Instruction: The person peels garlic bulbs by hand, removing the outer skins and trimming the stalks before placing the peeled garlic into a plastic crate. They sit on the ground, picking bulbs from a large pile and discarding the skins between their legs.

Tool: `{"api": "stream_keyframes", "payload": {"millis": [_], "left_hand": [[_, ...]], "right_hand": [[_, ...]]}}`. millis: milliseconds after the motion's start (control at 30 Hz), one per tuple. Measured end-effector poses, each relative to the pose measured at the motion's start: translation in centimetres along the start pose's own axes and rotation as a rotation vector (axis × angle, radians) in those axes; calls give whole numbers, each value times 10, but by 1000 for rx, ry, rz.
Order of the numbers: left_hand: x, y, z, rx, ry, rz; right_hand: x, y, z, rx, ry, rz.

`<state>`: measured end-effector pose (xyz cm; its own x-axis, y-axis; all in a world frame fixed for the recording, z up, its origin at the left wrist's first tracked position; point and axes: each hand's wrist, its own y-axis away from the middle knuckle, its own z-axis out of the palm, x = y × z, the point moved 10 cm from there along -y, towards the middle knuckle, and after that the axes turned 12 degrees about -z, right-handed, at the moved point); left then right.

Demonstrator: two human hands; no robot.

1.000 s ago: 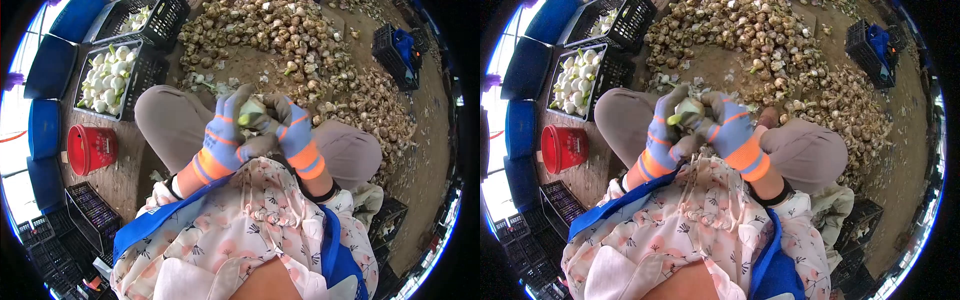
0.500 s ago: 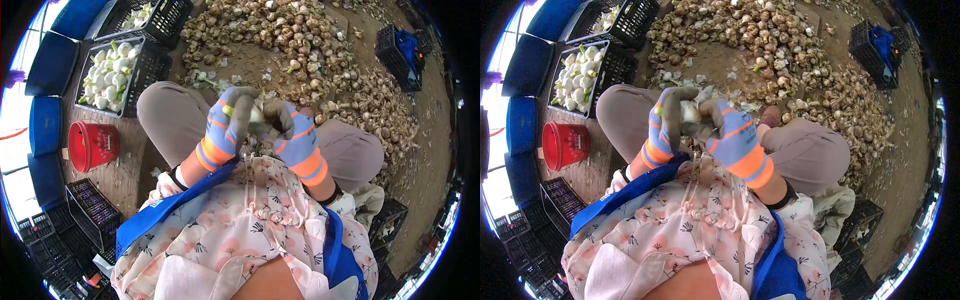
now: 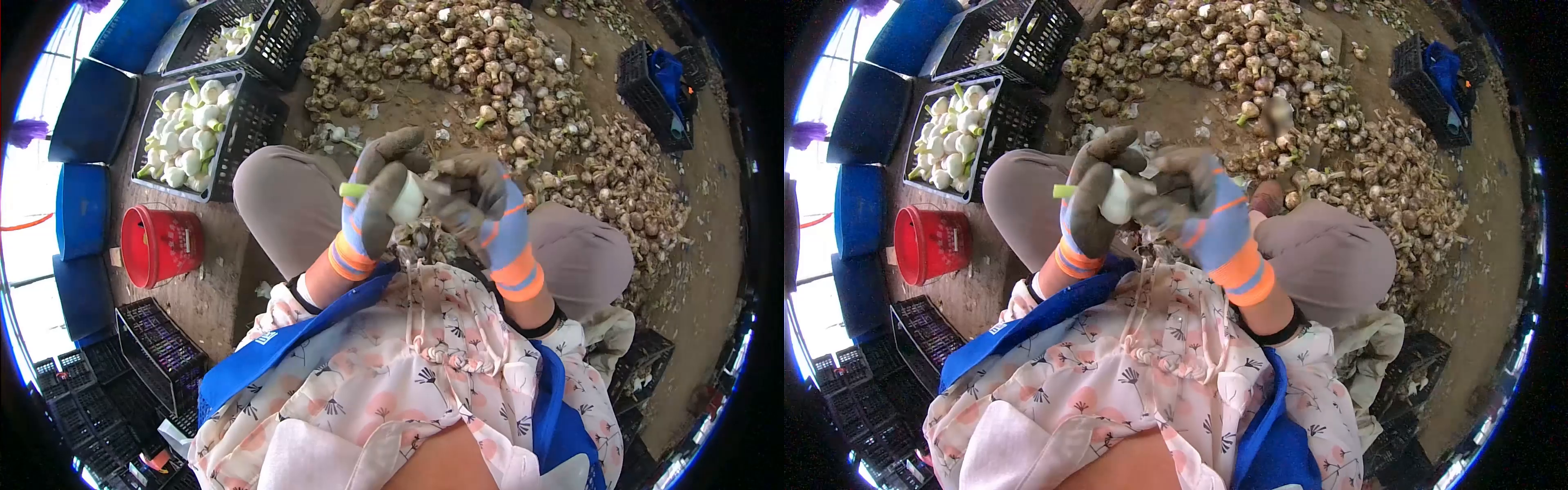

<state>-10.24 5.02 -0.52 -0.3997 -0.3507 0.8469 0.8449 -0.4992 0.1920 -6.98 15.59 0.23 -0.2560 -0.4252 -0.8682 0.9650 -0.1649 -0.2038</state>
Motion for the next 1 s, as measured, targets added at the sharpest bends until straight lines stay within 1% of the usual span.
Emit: {"api": "stream_keyframes", "payload": {"millis": [67,100,133,200,233,267,300,333,367,400,433,467,500,533,567,600,633,667,700,733,767,800,867,900,933,967,1000], "left_hand": [[6,3,-3,119,-189,154],[6,-2,-16,291,-244,223],[8,-5,-20,288,-247,227],[-37,-19,-38,226,23,-253],[-60,-24,-45,234,353,-344],[-19,-16,-35,198,33,-15],[-34,-27,-30,-37,389,-202],[-37,-33,-16,-280,741,-387],[-34,-37,-19,-278,733,-382],[-34,-41,-21,-252,816,-406],[-30,-44,-22,-225,898,-430],[-19,-48,-20,-226,890,-426],[-12,-53,-32,-62,849,-407],[-12,-56,-46,96,810,-401],[9,-71,-59,-69,771,-239],[18,-88,-107,62,702,-165],[65,-99,-103,-214,583,-145],[111,-101,-97,-506,425,-89],[155,-97,-98,-762,273,-4],[175,-113,-99,-528,476,69],[177,-116,-106,-279,662,135],[161,-120,-108,-119,571,125],[113,-132,-89,-82,485,-43],[102,-136,-78,-74,500,-61],[90,-139,-59,-87,433,-169],[78,-142,-45,-103,359,-270],[75,-143,-42,-94,361,-274]], "right_hand": [[-14,-1,23,-180,358,-164],[-14,-1,23,-225,498,-117],[-11,-1,23,-224,497,-123],[3,-2,21,-124,38,-63],[20,-2,17,-45,-280,146],[43,-3,6,71,-579,264],[65,-1,-8,128,-786,364],[76,-2,-8,183,-991,462],[90,7,-39,384,-612,492],[95,5,-40,377,-618,492],[109,9,-51,335,-413,556],[125,12,-63,292,-207,610],[134,10,-74,271,-26,528],[156,2,-91,-68,407,404],[154,-6,-84,-273,914,369],[150,-15,-75,-509,1380,315],[166,-14,-76,-616,1428,344],[195,-10,-83,-726,1413,463],[222,-14,-112,-512,1156,579],[251,-17,-145,-490,1168,596],[275,-15,-206,-227,1261,756],[277,-8,-255,42,1336,910],[205,-26,-301,329,1468,743],[192,-26,-341,495,1619,765],[179,-26,-374,652,1769,777],[172,-30,-394,643,1783,836],[166,-36,-408,636,1789,889]]}}
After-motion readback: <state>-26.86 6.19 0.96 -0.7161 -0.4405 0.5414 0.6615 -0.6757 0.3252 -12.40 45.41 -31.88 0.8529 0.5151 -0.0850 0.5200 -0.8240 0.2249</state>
